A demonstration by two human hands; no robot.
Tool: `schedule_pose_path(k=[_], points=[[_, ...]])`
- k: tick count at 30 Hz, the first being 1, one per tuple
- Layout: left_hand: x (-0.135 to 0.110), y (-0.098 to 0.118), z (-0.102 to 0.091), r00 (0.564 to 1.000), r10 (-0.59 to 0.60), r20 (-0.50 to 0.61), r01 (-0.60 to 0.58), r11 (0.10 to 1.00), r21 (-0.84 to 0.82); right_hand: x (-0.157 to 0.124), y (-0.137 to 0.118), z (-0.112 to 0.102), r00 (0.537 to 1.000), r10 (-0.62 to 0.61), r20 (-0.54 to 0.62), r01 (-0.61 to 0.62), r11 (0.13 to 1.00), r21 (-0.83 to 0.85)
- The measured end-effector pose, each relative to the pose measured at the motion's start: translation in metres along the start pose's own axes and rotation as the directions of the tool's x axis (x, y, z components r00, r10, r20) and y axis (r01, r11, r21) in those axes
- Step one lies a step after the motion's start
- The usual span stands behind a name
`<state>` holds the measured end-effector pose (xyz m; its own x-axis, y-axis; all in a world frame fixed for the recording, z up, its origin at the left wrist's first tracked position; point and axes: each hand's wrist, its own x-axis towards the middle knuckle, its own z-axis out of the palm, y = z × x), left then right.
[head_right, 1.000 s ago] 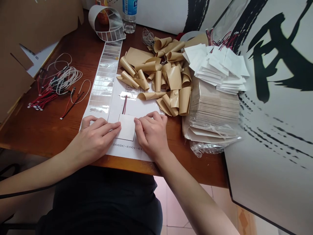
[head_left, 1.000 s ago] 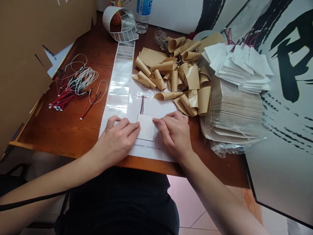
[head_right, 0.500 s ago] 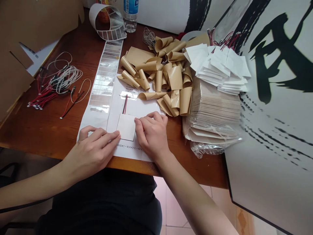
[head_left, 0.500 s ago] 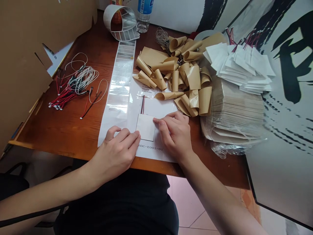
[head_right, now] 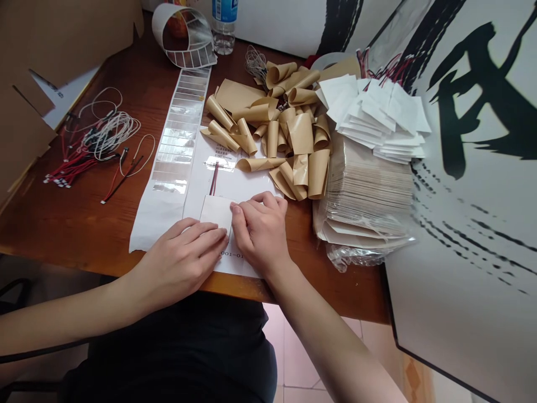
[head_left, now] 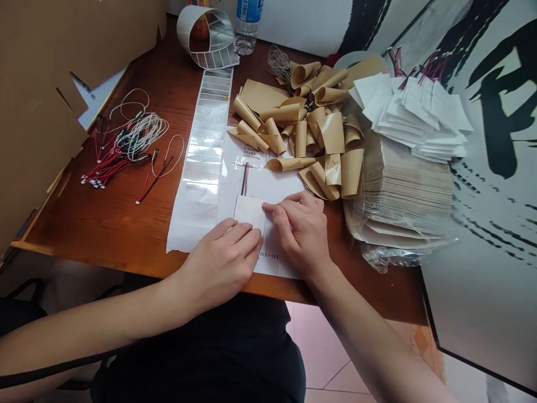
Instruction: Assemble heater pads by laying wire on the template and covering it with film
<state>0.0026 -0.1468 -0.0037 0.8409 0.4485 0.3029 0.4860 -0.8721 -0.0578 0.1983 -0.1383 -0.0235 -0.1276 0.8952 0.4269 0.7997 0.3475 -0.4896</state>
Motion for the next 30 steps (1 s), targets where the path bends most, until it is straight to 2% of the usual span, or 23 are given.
schedule_pose_path(k=[5,11,18,23,27,30], points=[[0.011,-0.002,0.0,0.999,-0.021,0.025,0.021,1.0,-0.022,0.0,0.0,0.0,1.0,0.023,0.019,-0.023,1.0,0.007],[0.024,-0.008,0.007,0.998,-0.057,0.007,0.058,0.998,-0.031,0.0,0.001,0.0,1.0,0.022,0.009,-0.022,1.0,0.019],[0.029,-0.015,0.012,0.994,-0.084,0.063,0.086,0.996,-0.036,-0.001,0.002,0.0,1.0,0.008,-0.012,-0.007,1.0,0.029],[0.028,-0.019,0.017,0.986,-0.163,0.044,0.167,0.982,-0.087,0.0,0.002,0.001,0.997,0.077,-0.002,-0.077,0.996,0.039],[0.028,-0.028,0.024,0.982,-0.187,0.008,0.187,0.975,-0.117,0.001,0.004,0.003,0.986,0.163,-0.027,-0.162,0.987,0.018],[0.03,-0.038,0.025,0.98,-0.199,0.02,0.2,0.971,-0.131,0.001,0.004,0.004,0.986,0.164,-0.019,-0.164,0.986,0.019]])
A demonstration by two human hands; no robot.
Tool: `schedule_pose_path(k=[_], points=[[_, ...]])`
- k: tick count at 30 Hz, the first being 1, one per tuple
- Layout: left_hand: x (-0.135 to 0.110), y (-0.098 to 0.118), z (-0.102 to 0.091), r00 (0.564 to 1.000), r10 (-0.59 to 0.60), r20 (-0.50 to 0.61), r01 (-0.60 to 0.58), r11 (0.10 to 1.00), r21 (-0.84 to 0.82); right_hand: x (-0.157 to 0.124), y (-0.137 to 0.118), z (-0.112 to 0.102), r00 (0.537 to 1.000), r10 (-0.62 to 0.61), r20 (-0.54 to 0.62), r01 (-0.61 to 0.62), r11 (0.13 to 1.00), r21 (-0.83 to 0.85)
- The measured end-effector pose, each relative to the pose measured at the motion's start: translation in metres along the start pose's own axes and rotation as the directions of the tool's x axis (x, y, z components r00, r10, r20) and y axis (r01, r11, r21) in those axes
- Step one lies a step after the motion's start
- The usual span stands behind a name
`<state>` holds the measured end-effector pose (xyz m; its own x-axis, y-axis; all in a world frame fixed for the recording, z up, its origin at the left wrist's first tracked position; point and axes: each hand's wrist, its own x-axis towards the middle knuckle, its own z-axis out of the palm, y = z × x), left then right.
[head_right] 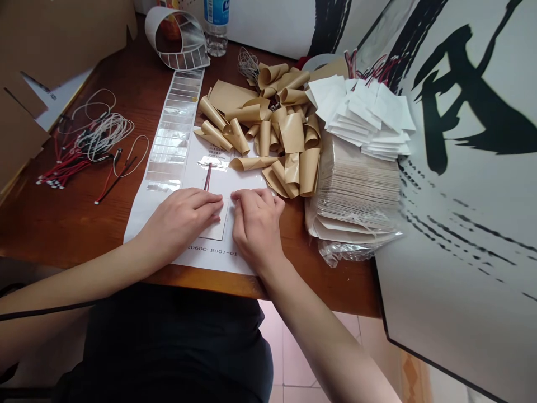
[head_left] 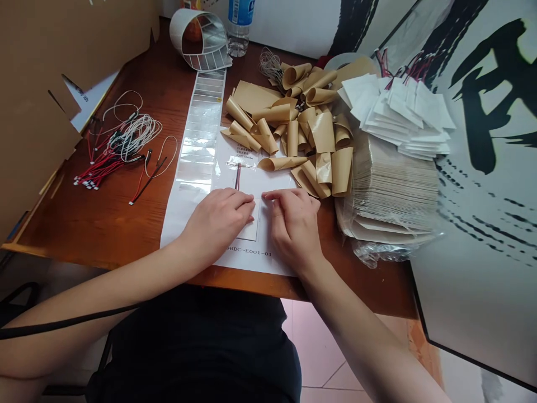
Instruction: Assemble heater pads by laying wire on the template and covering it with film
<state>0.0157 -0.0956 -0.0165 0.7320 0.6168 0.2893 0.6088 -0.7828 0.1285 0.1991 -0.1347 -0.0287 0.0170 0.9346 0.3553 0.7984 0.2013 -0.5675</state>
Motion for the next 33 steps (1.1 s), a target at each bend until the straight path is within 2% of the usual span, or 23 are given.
schedule_pose_path(k=[4,7,10,12,14,17,19,21,23,25,27,28,30,33], points=[[0.009,-0.015,-0.004,0.997,0.028,0.073,-0.027,0.999,-0.02,0.0,-0.001,0.0,1.0,-0.02,0.012,0.019,1.0,0.008],[0.021,-0.03,-0.008,0.993,0.029,0.118,-0.016,0.994,-0.112,-0.001,-0.003,0.0,0.999,-0.04,0.014,0.04,0.999,0.004],[0.036,-0.047,-0.009,0.989,-0.081,0.121,0.097,0.985,-0.139,-0.001,-0.003,0.0,0.998,-0.06,0.01,0.06,0.998,-0.01],[0.046,-0.055,-0.01,0.974,-0.13,0.185,0.16,0.974,-0.16,-0.001,-0.003,0.001,0.998,-0.068,0.012,0.068,0.997,-0.024],[0.054,-0.06,-0.01,0.965,-0.138,0.225,0.184,0.962,-0.201,-0.001,-0.003,0.001,0.997,-0.072,0.013,0.073,0.997,-0.034],[0.061,-0.064,-0.012,0.975,-0.126,0.183,0.183,0.924,-0.335,0.0,-0.002,0.0,0.998,-0.065,0.021,0.066,0.997,-0.03],[0.064,-0.065,-0.013,0.977,-0.168,0.133,0.212,0.858,-0.467,0.001,-0.002,0.0,0.998,-0.051,0.031,0.051,0.999,-0.017],[0.066,-0.067,-0.013,0.962,-0.244,0.12,0.265,0.739,-0.619,0.001,-0.003,0.0,0.998,-0.039,0.044,0.039,0.999,-0.003],[0.067,-0.069,-0.011,0.925,-0.337,0.174,0.345,0.554,-0.758,0.002,-0.003,0.0,0.998,-0.036,0.05,0.036,0.999,0.006],[0.066,-0.071,-0.009,0.868,-0.412,0.278,0.428,0.335,-0.839,0.002,-0.004,0.0,0.998,-0.036,0.054,0.035,0.999,0.015],[0.063,-0.074,-0.007,0.833,-0.407,0.375,0.47,0.162,-0.868,0.002,-0.005,0.0,0.998,-0.03,0.054,0.029,0.999,0.025],[0.06,-0.075,-0.006,0.833,-0.38,0.403,0.477,0.122,-0.87,0.002,-0.005,0.0,0.998,-0.025,0.057,0.023,0.999,0.03],[0.056,-0.076,-0.004,0.842,-0.325,0.43,0.487,0.116,-0.866,0.002,-0.006,0.001,0.998,-0.018,0.059,0.016,0.999,0.035],[0.052,-0.073,-0.004,0.861,-0.266,0.434,0.493,0.222,-0.841,0.002,-0.006,0.002,0.998,-0.012,0.057,0.011,0.999,0.033]])
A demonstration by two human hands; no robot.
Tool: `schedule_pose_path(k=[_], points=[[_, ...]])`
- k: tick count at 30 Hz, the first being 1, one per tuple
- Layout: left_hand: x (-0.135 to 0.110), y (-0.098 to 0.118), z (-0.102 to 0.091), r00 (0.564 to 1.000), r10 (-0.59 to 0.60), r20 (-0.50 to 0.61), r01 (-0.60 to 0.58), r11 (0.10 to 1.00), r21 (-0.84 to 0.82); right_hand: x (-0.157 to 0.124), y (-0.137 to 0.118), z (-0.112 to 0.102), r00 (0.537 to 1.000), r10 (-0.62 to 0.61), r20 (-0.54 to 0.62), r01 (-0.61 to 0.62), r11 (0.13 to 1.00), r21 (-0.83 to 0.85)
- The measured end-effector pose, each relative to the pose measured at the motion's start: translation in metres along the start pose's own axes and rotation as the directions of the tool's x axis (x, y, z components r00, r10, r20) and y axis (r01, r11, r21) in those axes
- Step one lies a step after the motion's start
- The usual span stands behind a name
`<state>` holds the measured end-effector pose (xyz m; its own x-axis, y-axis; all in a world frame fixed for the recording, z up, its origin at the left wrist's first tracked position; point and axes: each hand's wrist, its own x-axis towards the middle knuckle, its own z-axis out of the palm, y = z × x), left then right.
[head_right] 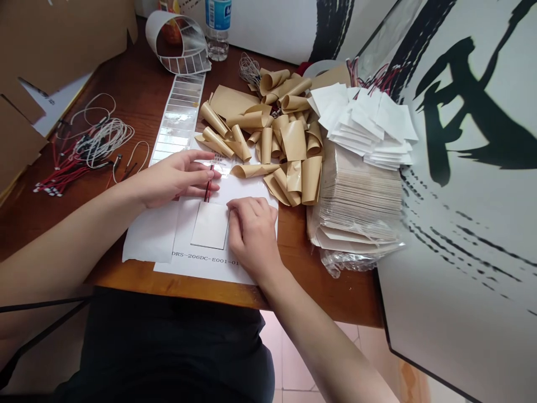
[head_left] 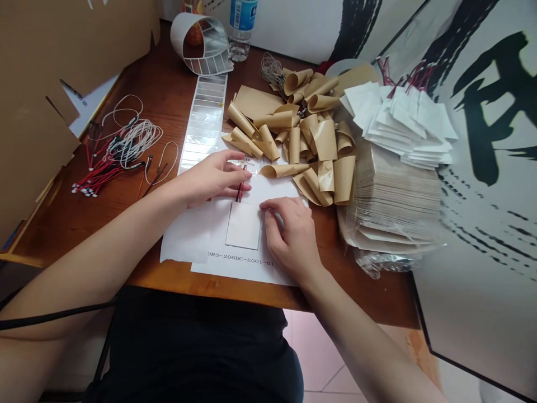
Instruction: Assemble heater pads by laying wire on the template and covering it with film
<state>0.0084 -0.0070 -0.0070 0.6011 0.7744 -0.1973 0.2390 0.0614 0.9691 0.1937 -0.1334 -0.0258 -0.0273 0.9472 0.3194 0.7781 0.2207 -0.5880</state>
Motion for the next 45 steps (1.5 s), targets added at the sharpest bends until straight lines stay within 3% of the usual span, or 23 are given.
schedule_pose_path(k=[3,7,12,19,29,37,45], points=[[-0.004,0.006,0.003,0.999,-0.003,0.038,-0.001,0.993,0.114,0.0,0.0,0.001,1.0,0.004,-0.005,-0.004,1.0,-0.001],[-0.011,0.02,0.003,0.992,-0.103,0.079,0.078,0.958,0.277,0.0,0.002,0.001,1.0,0.008,-0.006,-0.008,1.0,-0.006],[-0.021,0.032,0.007,0.997,-0.068,0.033,0.039,0.837,0.545,-0.001,0.002,0.001,1.0,0.003,0.004,-0.003,1.0,-0.022],[-0.024,0.036,0.019,0.997,-0.059,0.05,0.024,0.85,0.526,0.0,0.002,0.0,0.997,-0.02,0.068,0.022,1.0,-0.019],[-0.021,0.031,0.021,0.995,-0.092,0.038,0.066,0.9,0.431,0.0,0.002,0.001,0.997,-0.001,0.078,0.002,1.0,-0.008],[-0.024,0.032,0.024,0.999,-0.045,0.025,0.023,0.82,0.572,0.002,0.0,-0.001,0.995,0.031,0.09,-0.03,1.0,-0.004],[-0.029,0.032,0.026,0.997,0.028,0.071,-0.065,0.804,0.591,0.001,0.001,-0.001,0.992,-0.015,0.128,0.024,0.997,-0.072]])
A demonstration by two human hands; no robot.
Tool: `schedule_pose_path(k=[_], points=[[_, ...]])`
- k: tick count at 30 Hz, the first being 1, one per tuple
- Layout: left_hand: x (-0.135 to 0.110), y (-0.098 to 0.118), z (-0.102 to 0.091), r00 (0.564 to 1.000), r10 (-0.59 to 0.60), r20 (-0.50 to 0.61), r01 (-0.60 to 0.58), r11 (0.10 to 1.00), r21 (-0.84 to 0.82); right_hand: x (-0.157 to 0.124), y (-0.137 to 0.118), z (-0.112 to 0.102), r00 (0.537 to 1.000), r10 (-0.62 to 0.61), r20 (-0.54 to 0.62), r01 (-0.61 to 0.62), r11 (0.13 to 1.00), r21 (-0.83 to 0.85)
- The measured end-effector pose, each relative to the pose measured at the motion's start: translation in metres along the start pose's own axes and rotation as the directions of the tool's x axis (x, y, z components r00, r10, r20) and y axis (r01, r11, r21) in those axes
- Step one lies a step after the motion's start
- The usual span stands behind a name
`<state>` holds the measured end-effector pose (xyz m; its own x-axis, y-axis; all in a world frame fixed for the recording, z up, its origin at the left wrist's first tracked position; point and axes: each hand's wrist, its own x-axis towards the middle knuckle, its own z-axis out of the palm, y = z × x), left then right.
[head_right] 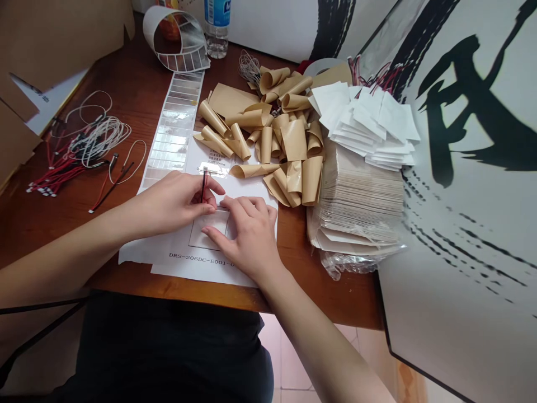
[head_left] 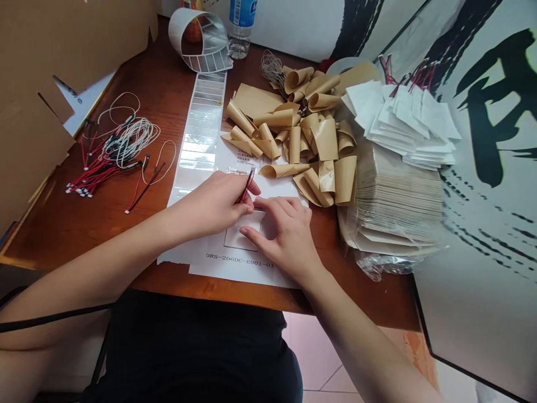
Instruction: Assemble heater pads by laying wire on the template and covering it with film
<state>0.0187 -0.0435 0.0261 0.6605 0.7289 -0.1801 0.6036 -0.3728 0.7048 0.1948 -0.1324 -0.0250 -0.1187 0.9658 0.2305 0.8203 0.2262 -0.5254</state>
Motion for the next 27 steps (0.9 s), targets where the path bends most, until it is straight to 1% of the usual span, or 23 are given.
schedule_pose_path(k=[3,8,17,21,27], points=[[-0.002,0.001,-0.002,1.0,0.03,-0.006,-0.03,0.999,0.016,0.0,0.001,0.0,1.0,-0.011,0.023,0.011,1.0,-0.022],[-0.007,0.009,-0.006,1.0,0.018,0.003,-0.018,0.999,0.033,0.0,0.001,0.001,1.0,0.002,0.026,-0.002,1.0,-0.015],[-0.018,0.016,-0.016,0.994,0.098,0.04,-0.098,0.995,-0.001,0.001,0.0,0.001,1.0,-0.004,0.012,0.005,1.0,-0.029],[-0.022,0.017,-0.016,0.989,0.129,0.067,-0.13,0.992,-0.001,0.0,-0.001,0.001,1.0,-0.019,-0.018,0.019,0.999,-0.029],[-0.028,0.016,-0.016,0.986,0.157,0.054,-0.157,0.988,-0.012,-0.002,0.001,0.003,0.996,-0.061,-0.067,0.061,0.998,-0.008]])
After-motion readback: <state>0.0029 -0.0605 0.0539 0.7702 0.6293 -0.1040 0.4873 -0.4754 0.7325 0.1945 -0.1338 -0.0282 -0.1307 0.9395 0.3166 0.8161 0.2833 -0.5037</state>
